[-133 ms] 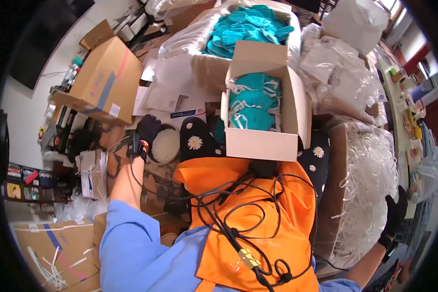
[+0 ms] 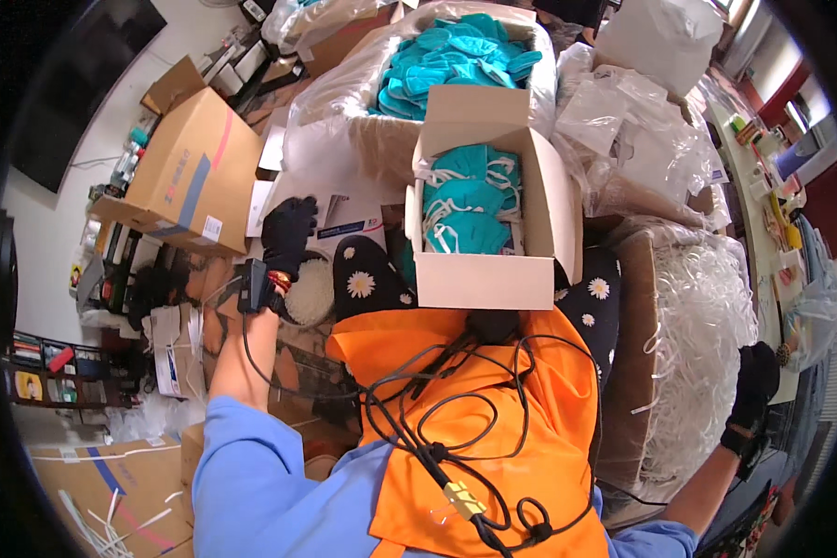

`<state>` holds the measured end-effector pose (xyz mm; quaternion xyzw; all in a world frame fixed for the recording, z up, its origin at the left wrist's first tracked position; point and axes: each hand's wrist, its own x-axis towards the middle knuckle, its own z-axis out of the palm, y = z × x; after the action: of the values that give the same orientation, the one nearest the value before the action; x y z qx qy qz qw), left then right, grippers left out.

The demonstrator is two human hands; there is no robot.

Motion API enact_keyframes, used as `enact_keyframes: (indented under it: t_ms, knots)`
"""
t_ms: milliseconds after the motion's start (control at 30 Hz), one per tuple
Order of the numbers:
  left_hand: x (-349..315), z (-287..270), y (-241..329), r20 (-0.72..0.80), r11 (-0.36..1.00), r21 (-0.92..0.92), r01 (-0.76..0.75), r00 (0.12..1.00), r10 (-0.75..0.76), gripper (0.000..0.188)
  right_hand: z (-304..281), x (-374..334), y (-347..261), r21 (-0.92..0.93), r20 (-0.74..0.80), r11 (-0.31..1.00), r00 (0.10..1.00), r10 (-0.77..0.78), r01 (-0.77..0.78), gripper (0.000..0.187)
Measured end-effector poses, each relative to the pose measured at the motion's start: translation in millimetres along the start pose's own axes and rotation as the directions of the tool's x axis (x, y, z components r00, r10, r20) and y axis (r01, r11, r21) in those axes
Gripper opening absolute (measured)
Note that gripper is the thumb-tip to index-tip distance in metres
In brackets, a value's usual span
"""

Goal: The recorder is seen putting surgical masks into small plastic bags and then into a cardboard box.

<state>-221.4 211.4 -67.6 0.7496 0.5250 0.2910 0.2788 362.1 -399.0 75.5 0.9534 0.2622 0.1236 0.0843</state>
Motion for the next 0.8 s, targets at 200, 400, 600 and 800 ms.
enact_keyframes:
  t_ms: [200,400,600,800]
  knots:
    - [12,53,163,-0.052,0.606,0.184,-0.774,0.608,0.792,0.02,-47,-11,-140,0.011,-0.557,0.894,0.745,-0.367,0.448,0.04]
    - [18,125,215,0.51,0.764,0.234,-0.601,0.745,0.43,0.069,-52,-17,-250,0.385,-0.446,0.75,0.82,-0.358,0.538,0.042]
    - [1,135,224,0.742,0.771,0.309,-0.557,0.648,0.171,0.084,-63,-49,-297,0.545,-0.373,0.643,0.842,-0.389,0.538,0.028]
    - [-24,135,209,0.809,0.67,0.258,-0.696,0.535,0.243,0.055,-57,-68,-304,0.649,-0.377,0.558,0.856,-0.355,0.517,0.029]
